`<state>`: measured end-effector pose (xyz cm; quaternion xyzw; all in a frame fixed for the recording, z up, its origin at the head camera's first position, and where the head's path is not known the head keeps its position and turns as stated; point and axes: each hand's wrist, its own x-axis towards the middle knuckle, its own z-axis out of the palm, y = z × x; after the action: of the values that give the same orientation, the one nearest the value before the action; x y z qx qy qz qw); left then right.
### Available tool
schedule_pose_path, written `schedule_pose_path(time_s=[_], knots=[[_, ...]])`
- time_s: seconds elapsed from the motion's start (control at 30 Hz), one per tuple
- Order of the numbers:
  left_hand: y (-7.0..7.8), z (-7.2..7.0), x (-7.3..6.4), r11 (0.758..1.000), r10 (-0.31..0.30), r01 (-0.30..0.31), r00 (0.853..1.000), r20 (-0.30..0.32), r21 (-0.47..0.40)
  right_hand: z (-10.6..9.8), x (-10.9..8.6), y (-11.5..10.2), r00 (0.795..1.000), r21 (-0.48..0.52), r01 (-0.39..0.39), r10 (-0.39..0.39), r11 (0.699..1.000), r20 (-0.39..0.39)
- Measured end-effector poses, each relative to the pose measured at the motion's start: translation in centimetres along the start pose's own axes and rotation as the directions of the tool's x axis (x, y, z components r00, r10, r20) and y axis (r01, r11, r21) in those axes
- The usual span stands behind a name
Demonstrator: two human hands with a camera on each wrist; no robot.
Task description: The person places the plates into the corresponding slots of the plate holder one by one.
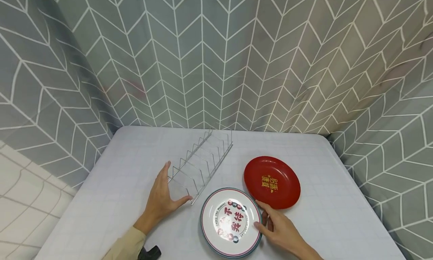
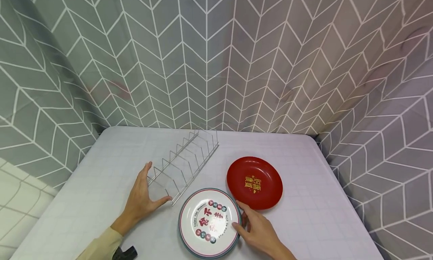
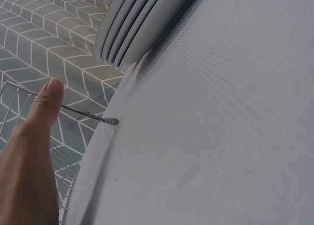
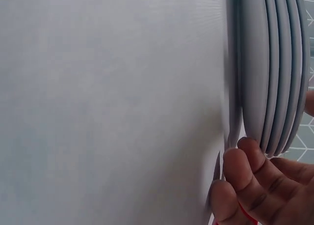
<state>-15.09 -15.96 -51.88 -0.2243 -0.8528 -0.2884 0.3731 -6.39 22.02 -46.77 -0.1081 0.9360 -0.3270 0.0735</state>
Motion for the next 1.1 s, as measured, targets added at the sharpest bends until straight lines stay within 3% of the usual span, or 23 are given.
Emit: schedule_pose_path(time_s=[0.17,0.37,0.67,0.9,1.1], knots=[[-0.2,0.2,-0.7,0.996,-0.086,0.085,0.995,0.049,0.01,0.2,0.1,-0.2,1.0,-0.016,-0.002,0.002,1.0,-0.011],[-0.4,0.3,-0.7,0.997,-0.077,0.077,0.996,0.033,0.005,0.2,0.5,-0.3,0.998,-0.009,-0.065,0.065,0.998,-0.018],[-0.4,0.3,-0.6,0.996,-0.093,0.092,0.995,0.046,0.009,0.2,0.6,0.1,0.991,0.159,-0.13,0.132,0.979,-0.001],[-0.3,0.2,-0.6,0.994,-0.108,0.107,0.993,0.058,0.02,0.0,0.5,0.1,0.989,0.287,-0.129,0.143,0.949,-0.027],[-0.3,0.2,-0.6,0.993,-0.114,0.112,0.991,0.063,0.026,-0.8,0.4,-0.4,0.978,0.364,-0.167,0.199,0.917,-0.055]])
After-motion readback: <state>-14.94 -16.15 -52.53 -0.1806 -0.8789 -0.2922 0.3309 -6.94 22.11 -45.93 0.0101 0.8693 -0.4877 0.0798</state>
